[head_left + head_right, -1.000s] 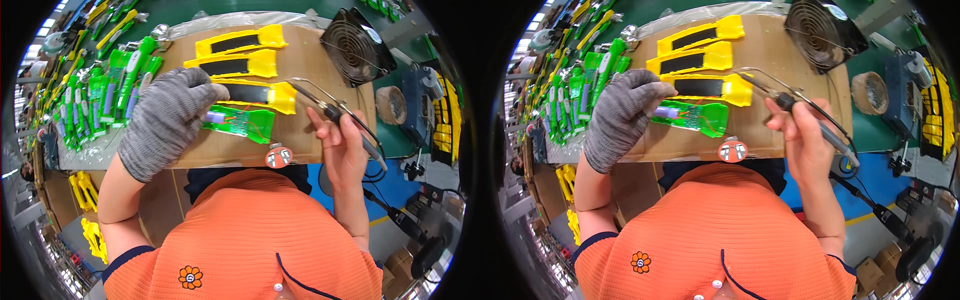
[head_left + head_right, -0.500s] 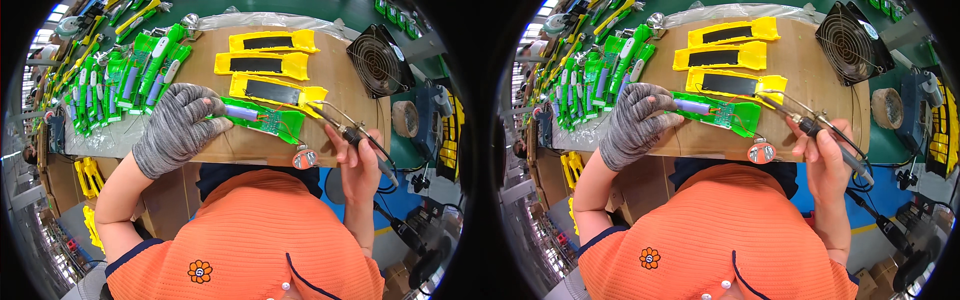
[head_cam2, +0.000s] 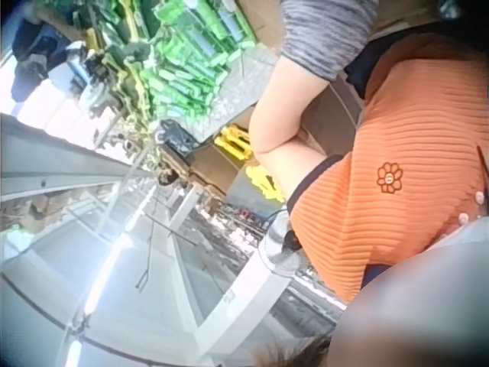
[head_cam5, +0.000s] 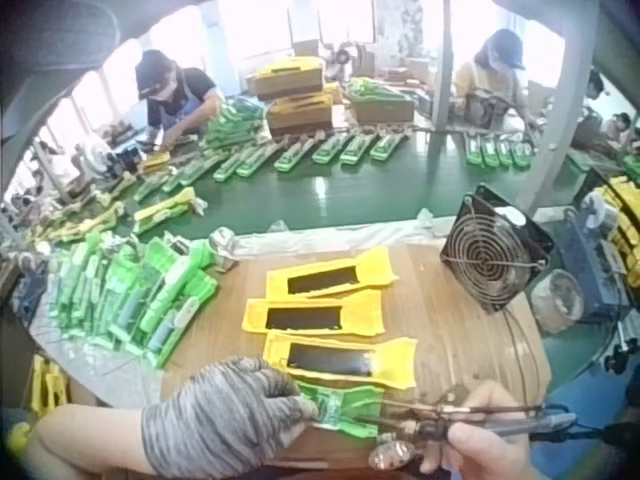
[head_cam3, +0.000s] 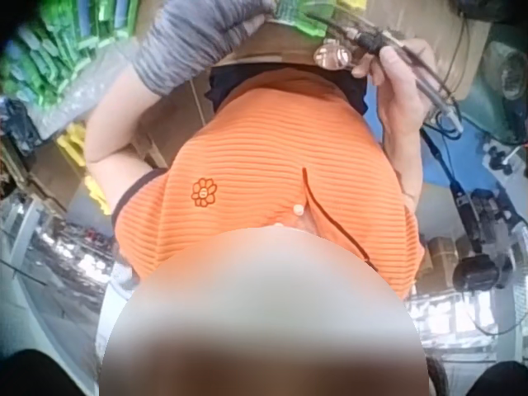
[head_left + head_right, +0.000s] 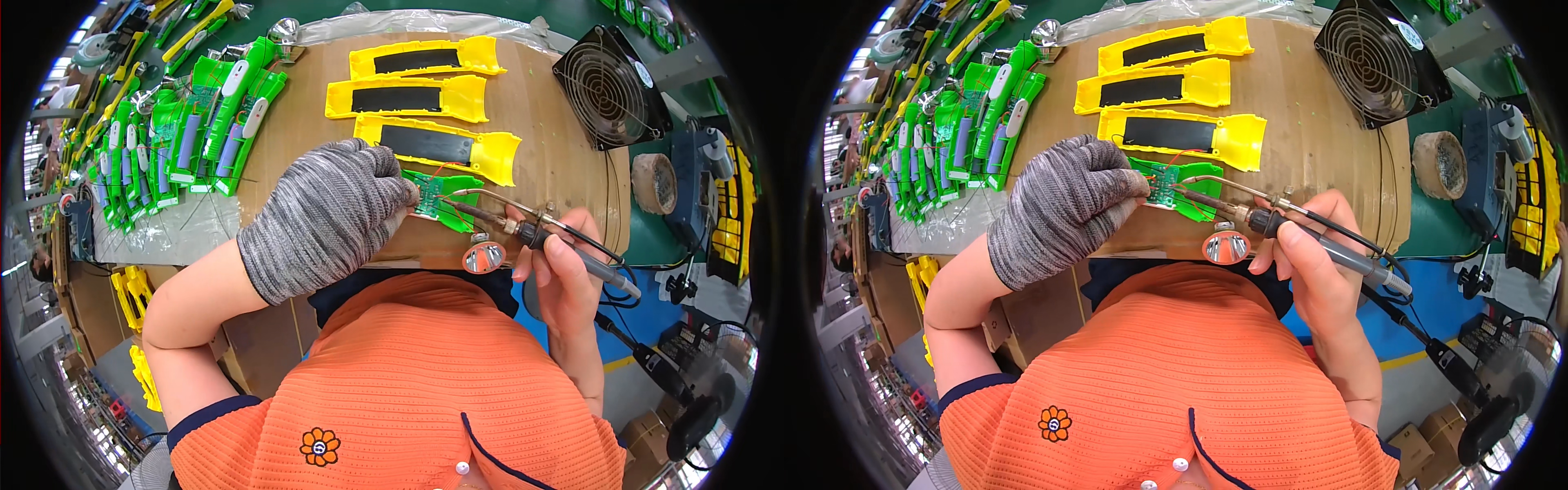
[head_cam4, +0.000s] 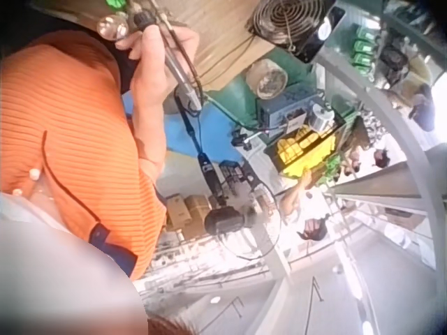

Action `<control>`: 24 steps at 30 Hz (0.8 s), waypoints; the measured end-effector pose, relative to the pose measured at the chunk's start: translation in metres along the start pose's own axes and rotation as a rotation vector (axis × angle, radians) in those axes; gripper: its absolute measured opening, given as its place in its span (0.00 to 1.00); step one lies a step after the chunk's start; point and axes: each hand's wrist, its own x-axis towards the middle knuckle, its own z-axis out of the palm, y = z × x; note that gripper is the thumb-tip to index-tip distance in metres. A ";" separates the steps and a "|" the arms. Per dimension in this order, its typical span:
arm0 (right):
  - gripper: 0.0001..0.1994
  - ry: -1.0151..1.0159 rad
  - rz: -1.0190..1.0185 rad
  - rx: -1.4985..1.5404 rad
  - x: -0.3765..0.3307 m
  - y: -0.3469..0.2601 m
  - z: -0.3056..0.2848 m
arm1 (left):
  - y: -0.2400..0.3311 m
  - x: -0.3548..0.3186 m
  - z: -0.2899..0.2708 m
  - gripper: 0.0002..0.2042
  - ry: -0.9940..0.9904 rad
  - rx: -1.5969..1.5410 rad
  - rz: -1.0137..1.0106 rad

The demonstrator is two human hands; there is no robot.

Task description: Solder wires to a circuit board and assemble electronic components into a plastic housing.

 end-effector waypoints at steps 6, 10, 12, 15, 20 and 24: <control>0.09 -0.083 -0.010 -0.091 -0.001 0.005 -0.003 | 0.006 0.006 -0.003 0.06 -0.071 0.118 -0.026; 0.09 -0.058 0.046 -0.095 -0.003 0.003 0.003 | 0.007 0.004 -0.001 0.06 -0.054 0.127 -0.025; 0.09 -0.075 0.016 -0.137 -0.003 0.003 0.004 | 0.006 0.005 -0.001 0.06 -0.049 0.141 -0.013; 0.08 -0.085 0.007 -0.123 -0.002 0.004 0.006 | 0.006 0.007 -0.001 0.06 -0.078 0.161 -0.017; 0.08 -0.075 -0.005 -0.141 -0.002 0.005 0.008 | 0.006 0.007 -0.001 0.06 -0.090 0.174 -0.030; 0.08 -0.078 -0.017 -0.137 -0.002 0.007 0.005 | 0.006 0.009 -0.002 0.06 -0.108 0.176 -0.030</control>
